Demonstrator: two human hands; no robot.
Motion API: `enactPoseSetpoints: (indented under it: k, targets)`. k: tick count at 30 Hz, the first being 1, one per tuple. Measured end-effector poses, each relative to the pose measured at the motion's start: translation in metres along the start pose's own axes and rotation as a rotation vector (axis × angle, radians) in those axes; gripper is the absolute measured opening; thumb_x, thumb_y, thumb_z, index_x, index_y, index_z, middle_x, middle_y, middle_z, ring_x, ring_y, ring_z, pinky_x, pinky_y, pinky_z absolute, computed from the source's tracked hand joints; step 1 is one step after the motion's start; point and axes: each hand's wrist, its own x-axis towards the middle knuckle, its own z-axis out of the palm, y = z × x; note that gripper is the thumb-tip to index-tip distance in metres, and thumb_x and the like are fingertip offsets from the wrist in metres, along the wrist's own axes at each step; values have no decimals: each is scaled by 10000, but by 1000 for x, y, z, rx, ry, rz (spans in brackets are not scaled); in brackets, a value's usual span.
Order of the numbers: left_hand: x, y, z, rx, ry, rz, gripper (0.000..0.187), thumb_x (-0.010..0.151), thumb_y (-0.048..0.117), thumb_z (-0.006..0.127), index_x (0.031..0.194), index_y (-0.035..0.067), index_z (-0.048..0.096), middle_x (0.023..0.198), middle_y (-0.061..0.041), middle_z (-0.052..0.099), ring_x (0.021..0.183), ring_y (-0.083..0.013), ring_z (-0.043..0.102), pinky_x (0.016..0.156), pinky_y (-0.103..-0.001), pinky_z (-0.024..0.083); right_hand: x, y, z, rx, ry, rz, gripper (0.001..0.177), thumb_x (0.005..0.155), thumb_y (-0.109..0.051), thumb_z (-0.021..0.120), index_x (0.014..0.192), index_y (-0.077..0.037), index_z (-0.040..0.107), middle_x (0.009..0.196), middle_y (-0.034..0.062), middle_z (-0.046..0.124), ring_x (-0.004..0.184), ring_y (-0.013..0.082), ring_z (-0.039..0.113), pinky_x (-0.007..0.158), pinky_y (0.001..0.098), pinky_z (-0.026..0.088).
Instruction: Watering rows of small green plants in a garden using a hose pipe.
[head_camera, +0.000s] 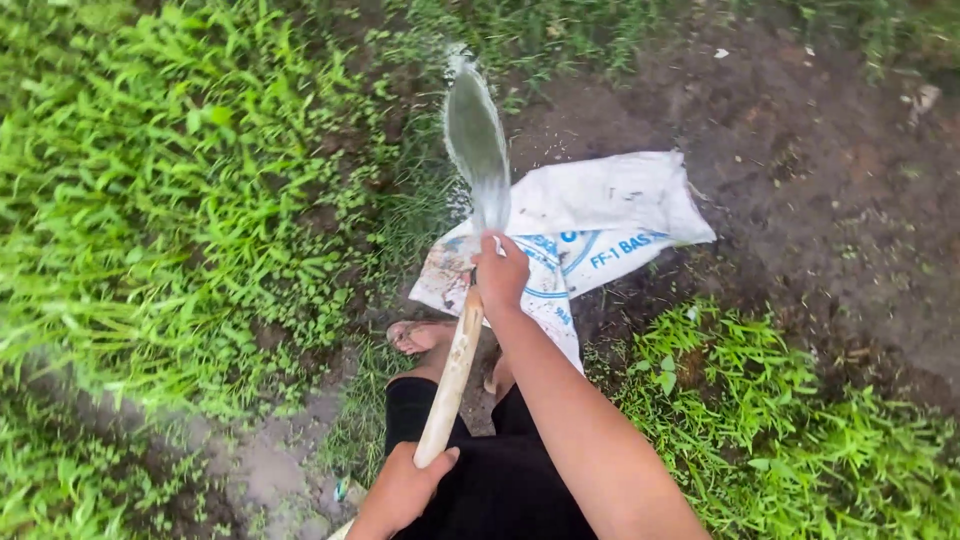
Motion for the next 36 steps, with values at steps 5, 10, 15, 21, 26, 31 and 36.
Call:
enactPoseSetpoints:
  k: [5, 10, 15, 21, 26, 31, 36]
  targets:
    - [-2, 33, 16, 259, -113, -28, 424, 955, 514, 698, 824, 135, 558, 648, -13, 529, 542, -140, 517, 595, -299, 354, 16, 20, -96, 132, 234, 99, 333, 986, -265, 603, 1256, -99, 705, 816, 104, 697, 505, 171, 572, 472, 309, 514]
    - [-4, 67, 27, 364, -264, 102, 503, 1000, 386, 714, 659, 134, 444, 528, -15, 434, 439, -145, 451, 550, -302, 360, 26, 47, -174, 271, 441, 102, 292, 992, -155, 540, 1204, -95, 731, 853, 95, 693, 580, 189, 611, 501, 327, 553]
    - [-5, 95, 35, 579, -349, 73, 456, 1014, 384, 705, 717, 101, 508, 546, -42, 501, 411, -159, 501, 462, -279, 438, 12, 67, -220, 429, 604, 171, 308, 1034, -243, 529, 1237, -116, 723, 848, 89, 683, 628, 208, 574, 578, 371, 604]
    - [-3, 105, 37, 729, -345, -38, 369, 971, 383, 714, 906, 84, 508, 655, -26, 477, 455, -121, 480, 406, -248, 392, -2, 105, -236, 593, 759, 230, 307, 1004, -223, 521, 1181, -90, 733, 835, 75, 675, 648, 197, 578, 571, 369, 598]
    - [9, 93, 31, 851, -388, -18, 415, 986, 351, 720, 757, 116, 467, 590, -22, 450, 405, -129, 432, 444, -268, 384, -35, 134, -237, 672, 859, 312, 307, 1043, -284, 523, 1173, -92, 723, 870, 60, 690, 676, 191, 577, 580, 374, 552]
    - [17, 67, 10, 1021, -359, 43, 407, 956, 435, 705, 860, 88, 514, 579, -41, 517, 412, -137, 474, 456, -294, 402, -49, 163, -218, 560, 953, 343, 387, 1059, -408, 533, 1020, -103, 769, 886, 48, 754, 740, 191, 663, 645, 391, 583]
    - [18, 12, -34, 885, -299, 217, 466, 982, 331, 713, 675, 96, 453, 454, -61, 461, 355, -171, 463, 456, -317, 388, -65, 164, -169, 676, 789, 153, 325, 1026, -306, 558, 1166, -65, 724, 847, 81, 680, 730, 189, 639, 655, 371, 508]
